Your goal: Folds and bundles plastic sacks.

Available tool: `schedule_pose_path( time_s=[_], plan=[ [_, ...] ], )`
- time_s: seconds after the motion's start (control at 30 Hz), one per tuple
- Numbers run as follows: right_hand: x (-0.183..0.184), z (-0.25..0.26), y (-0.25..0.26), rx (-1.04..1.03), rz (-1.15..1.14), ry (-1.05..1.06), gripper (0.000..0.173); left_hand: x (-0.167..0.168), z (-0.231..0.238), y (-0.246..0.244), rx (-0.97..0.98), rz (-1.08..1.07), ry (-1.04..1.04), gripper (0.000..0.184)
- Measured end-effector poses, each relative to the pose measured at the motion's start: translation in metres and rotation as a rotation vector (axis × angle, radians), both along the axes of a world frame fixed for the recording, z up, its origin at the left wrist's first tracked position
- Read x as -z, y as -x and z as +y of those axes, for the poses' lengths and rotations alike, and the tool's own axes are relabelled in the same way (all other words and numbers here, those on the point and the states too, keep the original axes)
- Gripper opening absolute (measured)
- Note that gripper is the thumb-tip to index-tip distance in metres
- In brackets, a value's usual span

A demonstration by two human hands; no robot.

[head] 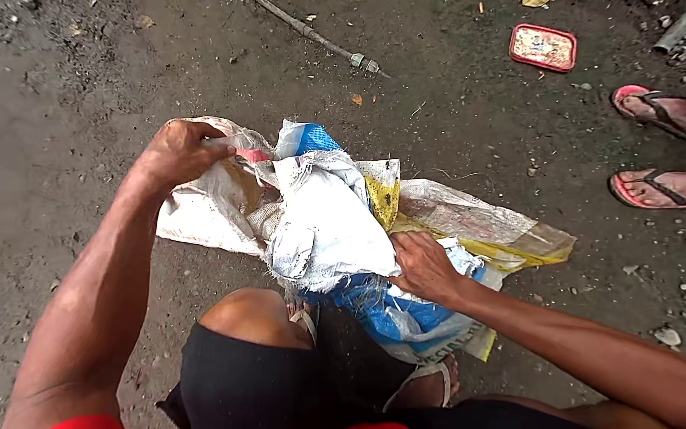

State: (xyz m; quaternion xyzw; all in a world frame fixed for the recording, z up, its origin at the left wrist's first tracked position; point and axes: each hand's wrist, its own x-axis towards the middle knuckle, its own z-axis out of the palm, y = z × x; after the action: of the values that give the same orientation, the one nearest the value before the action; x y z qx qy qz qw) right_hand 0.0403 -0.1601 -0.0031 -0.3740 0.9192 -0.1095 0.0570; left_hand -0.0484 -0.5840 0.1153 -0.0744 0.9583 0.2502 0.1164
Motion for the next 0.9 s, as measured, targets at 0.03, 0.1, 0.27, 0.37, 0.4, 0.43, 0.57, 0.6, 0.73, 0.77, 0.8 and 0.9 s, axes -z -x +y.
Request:
schedule_pose_path(
  time_s=[0.03, 0.1, 0.27, 0.37, 0.4, 0.43, 0.57, 0.6, 0.73, 0.77, 0.8, 0.9],
  plan=[
    [0.0, 0.0, -0.002, -0.007, 0.002, -0.003, 0.065, -0.004, 0.001, 0.01, 0.026, -0.008, 0.083, 0.028],
    [0.0, -0.002, -0.007, -0.026, 0.016, -0.01, 0.065, -0.006, 0.01, 0.031, 0.049, -0.048, 0.221, 0.024],
    [0.0, -0.005, -0.009, -0.036, 0.026, -0.023, 0.067, 0.017, 0.042, 0.076, 0.131, -0.242, 0.428, 0.045],
    [0.001, -0.003, -0.008, -0.022, 0.019, -0.023, 0.068, 0.031, 0.058, 0.083, 0.174, -0.286, 0.598, 0.065],
    [0.003, -0.003, -0.008, -0.022, 0.028, -0.02, 0.068, 0.038, 0.06, 0.088, 0.189, -0.307, 0.655, 0.065],
    [0.004, -0.003, -0.008, -0.024, 0.042, -0.014, 0.068, 0.044, 0.06, 0.093, 0.215, -0.346, 0.712, 0.062],
    [0.006, -0.004, -0.008, -0.038, 0.061, -0.009, 0.069, 0.064, 0.051, 0.115, 0.341, -0.532, 0.817, 0.035],
    [0.006, -0.004, -0.008, -0.042, 0.064, -0.01, 0.068, 0.068, 0.047, 0.121, 0.338, -0.551, 0.799, 0.034],
    [0.005, -0.006, -0.01, -0.078, 0.053, -0.018, 0.066, 0.065, 0.041, 0.141, 0.216, -0.354, 0.585, 0.035],
    [0.007, -0.006, -0.011, -0.095, 0.055, -0.01, 0.064, 0.064, 0.043, 0.147, 0.21, -0.276, 0.521, 0.035],
    [0.007, -0.006, -0.011, -0.109, 0.052, -0.007, 0.063, 0.061, 0.049, 0.151, 0.228, -0.206, 0.469, 0.036],
    [0.005, -0.007, -0.009, -0.132, 0.019, -0.03, 0.061, 0.052, 0.086, 0.151, 0.446, -0.088, 0.351, 0.032]
  ],
)
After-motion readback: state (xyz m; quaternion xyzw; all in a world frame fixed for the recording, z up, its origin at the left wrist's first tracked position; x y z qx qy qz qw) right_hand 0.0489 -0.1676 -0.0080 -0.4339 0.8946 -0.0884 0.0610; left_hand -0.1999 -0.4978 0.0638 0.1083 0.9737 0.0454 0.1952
